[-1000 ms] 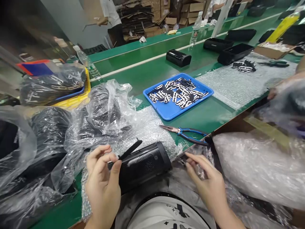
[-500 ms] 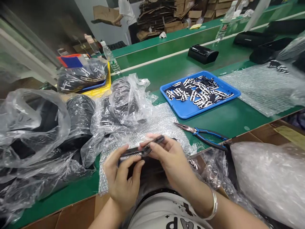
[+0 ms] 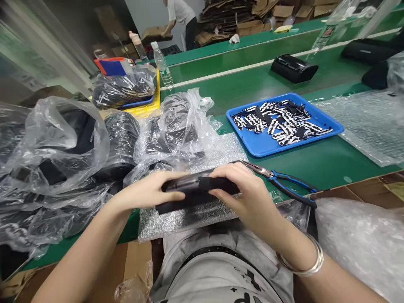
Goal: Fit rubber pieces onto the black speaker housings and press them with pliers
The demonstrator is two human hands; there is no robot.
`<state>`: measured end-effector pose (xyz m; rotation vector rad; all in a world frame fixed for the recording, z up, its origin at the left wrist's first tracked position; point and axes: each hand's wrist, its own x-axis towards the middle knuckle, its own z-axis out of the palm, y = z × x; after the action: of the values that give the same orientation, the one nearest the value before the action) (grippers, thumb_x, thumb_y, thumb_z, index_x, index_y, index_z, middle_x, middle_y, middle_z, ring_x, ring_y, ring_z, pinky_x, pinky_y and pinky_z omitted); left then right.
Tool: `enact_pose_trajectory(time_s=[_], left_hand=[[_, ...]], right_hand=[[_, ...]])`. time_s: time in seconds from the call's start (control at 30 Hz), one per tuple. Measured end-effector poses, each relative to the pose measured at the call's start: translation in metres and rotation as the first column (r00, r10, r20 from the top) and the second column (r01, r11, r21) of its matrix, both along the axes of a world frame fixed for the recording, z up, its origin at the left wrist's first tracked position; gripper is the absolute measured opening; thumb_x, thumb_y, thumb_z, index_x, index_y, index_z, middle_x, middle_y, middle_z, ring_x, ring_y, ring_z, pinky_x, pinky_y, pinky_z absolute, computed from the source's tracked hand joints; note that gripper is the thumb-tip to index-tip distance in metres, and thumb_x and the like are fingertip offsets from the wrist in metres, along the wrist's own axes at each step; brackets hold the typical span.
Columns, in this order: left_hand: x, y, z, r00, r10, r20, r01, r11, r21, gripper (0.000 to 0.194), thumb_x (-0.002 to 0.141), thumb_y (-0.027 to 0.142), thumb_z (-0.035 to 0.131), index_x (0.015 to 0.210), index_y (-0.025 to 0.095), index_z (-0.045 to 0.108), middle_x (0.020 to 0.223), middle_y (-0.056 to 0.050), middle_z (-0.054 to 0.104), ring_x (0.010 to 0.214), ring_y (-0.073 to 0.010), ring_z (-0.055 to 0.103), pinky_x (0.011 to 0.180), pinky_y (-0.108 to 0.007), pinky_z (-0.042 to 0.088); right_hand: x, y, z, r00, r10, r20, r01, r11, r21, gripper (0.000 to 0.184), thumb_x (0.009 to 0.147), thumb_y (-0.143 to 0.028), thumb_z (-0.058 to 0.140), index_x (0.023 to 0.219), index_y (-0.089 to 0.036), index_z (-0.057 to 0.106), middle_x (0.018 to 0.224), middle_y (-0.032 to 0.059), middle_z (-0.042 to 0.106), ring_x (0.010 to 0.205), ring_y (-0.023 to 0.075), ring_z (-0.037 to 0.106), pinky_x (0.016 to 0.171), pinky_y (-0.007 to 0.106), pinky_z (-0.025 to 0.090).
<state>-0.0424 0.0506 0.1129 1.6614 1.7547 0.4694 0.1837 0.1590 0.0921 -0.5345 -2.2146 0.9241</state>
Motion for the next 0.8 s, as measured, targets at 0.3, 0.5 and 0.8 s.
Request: enact_pose_trajectory(time_s=[0.3,0.5,0.8], left_hand=[[0.03,0.001,-0.022,0.919,0.335,-0.208,-0.261,0.912,0.316,0.037,0.096,0.008,0.041,0.125,0.01,0.063,0.124,-0.011,0.066,0.113,-0.0283,0.063,0.099,-0.042,0.049],[0.03,0.001,-0.032,0.898,0.407,-0.169,-0.318,0.864,0.39,0.036,0.099,0.008,0.036,0.119,0.016,0.065,0.118,-0.004,0.07,0.107,-0.0205,0.065,0.113,-0.045,0.037],[0.03,0.0,-0.031,0.905,0.426,-0.018,-0.376,0.817,0.438,0.026,0.098,0.011,0.046,0.109,0.018,0.069,0.112,-0.002,0.072,0.104,-0.0206,0.066,0.111,-0.047,0.04]], right_hand=[[-0.043,0.039,-0.006,0.962,0.236,0.14,-0.249,0.965,0.082,0.011,0.082,-0.021,0.068,0.092,-0.02,0.073,0.089,0.0057,0.065,0.084,0.019,0.061,0.08,0.031,0.051],[-0.051,0.046,-0.008,0.931,0.307,0.196,-0.313,0.95,0.001,0.013,0.082,-0.026,0.069,0.093,-0.021,0.075,0.088,0.0059,0.065,0.085,0.0207,0.061,0.083,0.036,0.051],[-0.053,0.047,-0.008,0.939,0.284,0.195,-0.291,0.957,0.006,0.013,0.077,-0.023,0.074,0.09,-0.021,0.078,0.084,0.0053,0.066,0.081,0.0202,0.061,0.079,0.035,0.052]])
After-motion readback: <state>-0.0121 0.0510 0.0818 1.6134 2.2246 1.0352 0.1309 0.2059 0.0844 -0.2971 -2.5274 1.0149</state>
